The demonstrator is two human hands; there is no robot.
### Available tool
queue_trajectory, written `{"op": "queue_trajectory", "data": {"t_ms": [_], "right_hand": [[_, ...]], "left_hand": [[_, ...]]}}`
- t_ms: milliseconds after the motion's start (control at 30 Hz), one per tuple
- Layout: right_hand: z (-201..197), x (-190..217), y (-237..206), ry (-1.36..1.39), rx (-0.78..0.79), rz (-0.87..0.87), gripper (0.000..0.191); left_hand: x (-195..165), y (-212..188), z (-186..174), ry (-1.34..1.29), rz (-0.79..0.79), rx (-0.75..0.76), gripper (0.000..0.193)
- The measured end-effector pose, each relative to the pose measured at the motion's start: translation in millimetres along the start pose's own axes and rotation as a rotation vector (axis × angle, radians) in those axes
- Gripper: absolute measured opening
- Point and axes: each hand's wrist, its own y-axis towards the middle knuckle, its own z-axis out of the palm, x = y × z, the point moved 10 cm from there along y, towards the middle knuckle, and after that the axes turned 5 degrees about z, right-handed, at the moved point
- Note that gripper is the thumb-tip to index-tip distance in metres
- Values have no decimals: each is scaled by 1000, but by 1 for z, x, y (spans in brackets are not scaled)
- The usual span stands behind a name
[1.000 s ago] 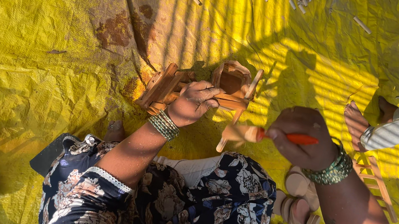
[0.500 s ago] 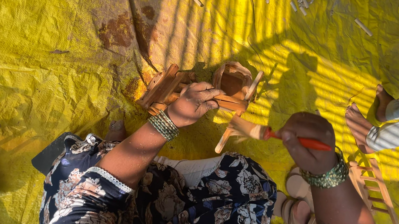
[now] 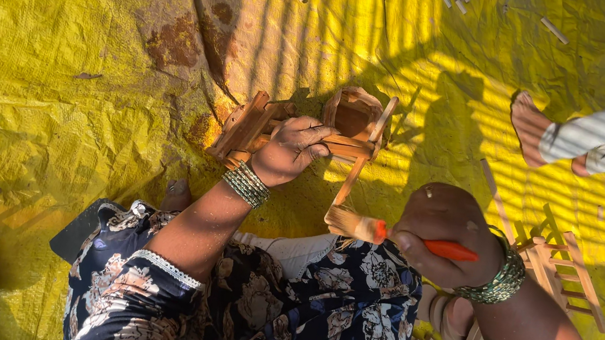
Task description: The person sits on a yellow tarp on the ground and stains small wooden toy chairs. They hold each chair with one hand and apply a brown stain or dye with a brush dipped from a small container, rotating the chair to coat different surfaces, then set finished chairs aside and pick up the next one.
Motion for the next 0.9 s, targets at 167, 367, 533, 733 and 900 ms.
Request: {"op": "queue_trajectory", "data": {"t_ms": [167,367,533,733,900], "right_hand": [[-30,-22,17,-55,-190,110,9],[13,-16,24,28,40,56,10],[-10,-17,26,3,-58,38,4],[19,-11,20,-100,2,-12,6],[-2,9,-12,-50,-188,-88,2]], "left_hand": [[2,-1,1,0,-16,-13,33],[-3,-5,7,25,26,-6,37],[3,0,14,45,-33,37,36],[-1,-2,7,70,-9,45,36],[20,-1,4,-24,-62,53,34]]}}
